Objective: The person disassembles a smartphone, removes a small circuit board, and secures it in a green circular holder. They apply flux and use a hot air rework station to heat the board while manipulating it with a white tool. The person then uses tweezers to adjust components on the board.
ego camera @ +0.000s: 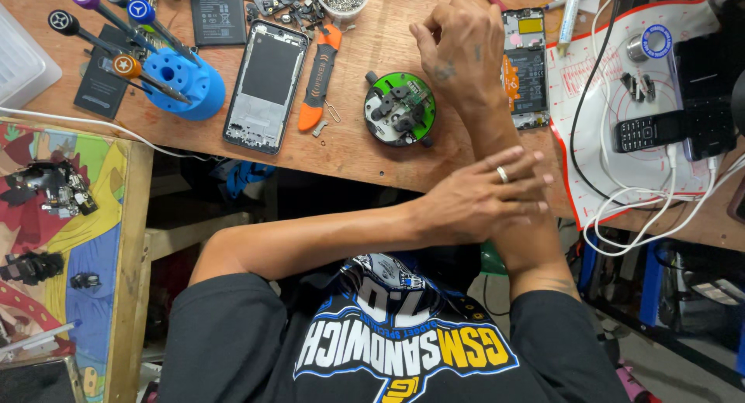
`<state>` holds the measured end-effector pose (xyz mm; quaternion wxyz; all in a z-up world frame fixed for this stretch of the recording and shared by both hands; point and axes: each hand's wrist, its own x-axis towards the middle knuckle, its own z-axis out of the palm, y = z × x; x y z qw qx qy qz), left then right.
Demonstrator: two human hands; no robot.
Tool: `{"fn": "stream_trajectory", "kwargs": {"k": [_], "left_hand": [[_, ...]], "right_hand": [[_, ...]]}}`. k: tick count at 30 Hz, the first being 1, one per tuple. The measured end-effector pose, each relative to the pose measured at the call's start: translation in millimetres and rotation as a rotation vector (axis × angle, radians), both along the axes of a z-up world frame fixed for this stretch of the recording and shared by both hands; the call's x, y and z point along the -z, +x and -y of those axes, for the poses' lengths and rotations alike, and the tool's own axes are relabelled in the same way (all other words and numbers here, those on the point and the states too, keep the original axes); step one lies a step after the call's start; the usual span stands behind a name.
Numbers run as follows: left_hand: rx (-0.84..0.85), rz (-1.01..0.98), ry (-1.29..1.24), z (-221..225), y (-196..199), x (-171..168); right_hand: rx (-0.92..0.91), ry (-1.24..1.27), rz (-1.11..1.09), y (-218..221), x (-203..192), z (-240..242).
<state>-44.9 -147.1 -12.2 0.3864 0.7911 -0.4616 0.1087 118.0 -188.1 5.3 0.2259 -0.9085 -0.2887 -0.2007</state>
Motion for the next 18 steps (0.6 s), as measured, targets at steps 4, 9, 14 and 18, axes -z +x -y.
{"fn": "stream_trajectory", "kwargs": {"k": [4, 9, 14, 18], "left_hand": [[-0.17, 0.026, -0.004, -27.1, 7.8, -16.7], [-0.753, -0.172, -0.277, -68.6, 30.6, -42.7], [-0.853, -0.052, -0.266, -78.3, 36.2, -60.7], [-0.356, -0.021, -0.268, -58.0, 15.5, -68.3]], "right_hand": [[0.059, -0.026, 0.009, 2.1, 4.1, 7.9], [0.037, -0.048, 0.027, -2.3, -0.5, 18.1], [-0.002, -0.091, 0.087, -3.0, -6.1, 18.2], [0.012, -0.088, 0.096, 1.2, -5.3, 15.6]]}}
